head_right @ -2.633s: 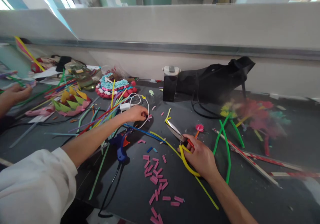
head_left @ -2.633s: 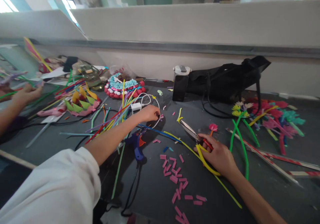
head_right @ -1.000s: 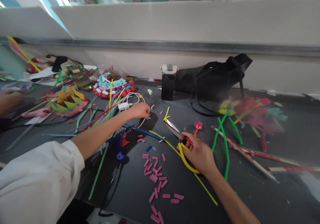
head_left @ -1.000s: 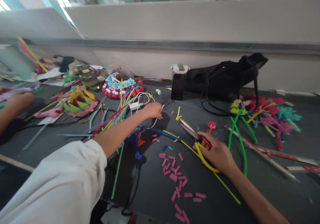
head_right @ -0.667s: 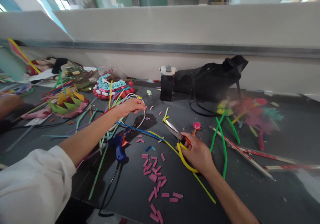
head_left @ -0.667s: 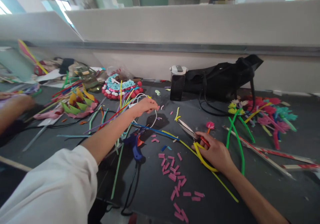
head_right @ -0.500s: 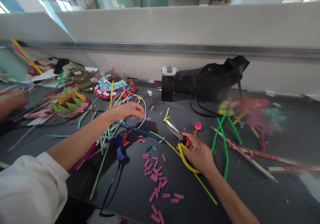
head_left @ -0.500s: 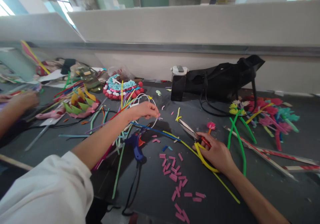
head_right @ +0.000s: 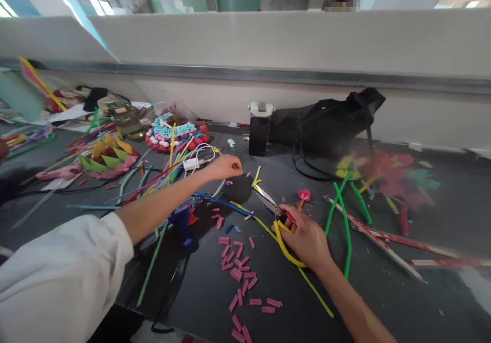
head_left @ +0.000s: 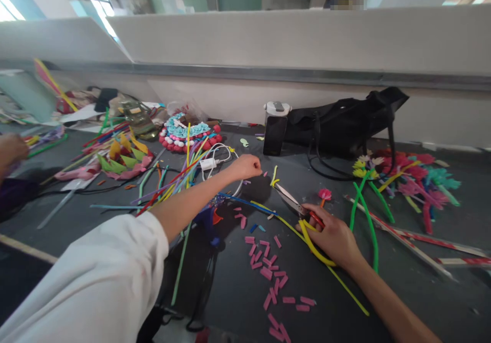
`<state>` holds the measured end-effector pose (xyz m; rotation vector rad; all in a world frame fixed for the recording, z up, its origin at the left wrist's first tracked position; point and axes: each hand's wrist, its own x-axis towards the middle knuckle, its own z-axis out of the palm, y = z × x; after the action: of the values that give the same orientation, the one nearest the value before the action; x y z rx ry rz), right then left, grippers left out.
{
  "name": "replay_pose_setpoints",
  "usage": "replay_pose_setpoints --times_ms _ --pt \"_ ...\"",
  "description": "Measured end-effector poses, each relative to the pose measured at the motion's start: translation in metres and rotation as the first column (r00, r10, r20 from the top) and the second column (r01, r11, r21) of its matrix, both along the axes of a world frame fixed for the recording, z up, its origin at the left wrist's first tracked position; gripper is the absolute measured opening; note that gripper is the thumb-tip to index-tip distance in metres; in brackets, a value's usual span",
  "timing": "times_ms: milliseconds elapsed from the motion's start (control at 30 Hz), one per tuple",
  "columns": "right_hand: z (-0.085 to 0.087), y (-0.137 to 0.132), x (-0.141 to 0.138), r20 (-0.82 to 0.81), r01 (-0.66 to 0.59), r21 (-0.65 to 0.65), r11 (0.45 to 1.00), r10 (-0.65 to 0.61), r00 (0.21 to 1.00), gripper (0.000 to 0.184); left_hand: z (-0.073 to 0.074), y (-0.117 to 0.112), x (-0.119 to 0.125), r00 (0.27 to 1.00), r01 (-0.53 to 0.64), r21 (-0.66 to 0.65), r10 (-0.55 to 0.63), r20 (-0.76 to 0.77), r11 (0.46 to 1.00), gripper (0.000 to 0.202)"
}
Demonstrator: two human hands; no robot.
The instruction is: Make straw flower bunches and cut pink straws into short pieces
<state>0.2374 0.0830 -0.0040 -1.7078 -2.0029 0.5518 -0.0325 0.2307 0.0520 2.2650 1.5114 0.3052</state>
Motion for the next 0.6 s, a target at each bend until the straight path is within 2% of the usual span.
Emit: replay_pose_setpoints --times_ms 167,300,400,533,600 --pt "-0.001 0.0 0.0 -0.021 -0.001 -0.004 1.0 0.001 1.0 0.041 -0.022 0.02 0.026 0.998 -0.013 -0.042 0.011 -0.063 0.999 0.016" --pt "0.003 0.0 -0.001 -0.007 -0.003 0.001 1.0 0.003 1.0 0.039 -0.029 0.024 0.026 0.997 -0.017 -0.073 0.012 -0.072 0.997 0.017" --pt "0.005 -0.001 -0.001 -0.002 -0.009 0.0 1.0 0.009 1.0 0.039 -0.022 0.016 0.015 0.999 -0.03 -0.083 0.027 -0.041 0.996 0.015" --pt "0.004 0.0 -0.001 0.006 -0.003 -0.002 1.0 0.003 1.0 0.039 0.002 -0.01 -0.008 0.998 -0.029 -0.074 0.033 0.046 0.997 0.019" --pt "0.002 0.0 0.0 0.015 -0.003 -0.002 1.0 0.003 1.0 0.039 0.014 -0.022 -0.017 0.989 0.008 -0.054 0.0 0.145 0.999 0.018"
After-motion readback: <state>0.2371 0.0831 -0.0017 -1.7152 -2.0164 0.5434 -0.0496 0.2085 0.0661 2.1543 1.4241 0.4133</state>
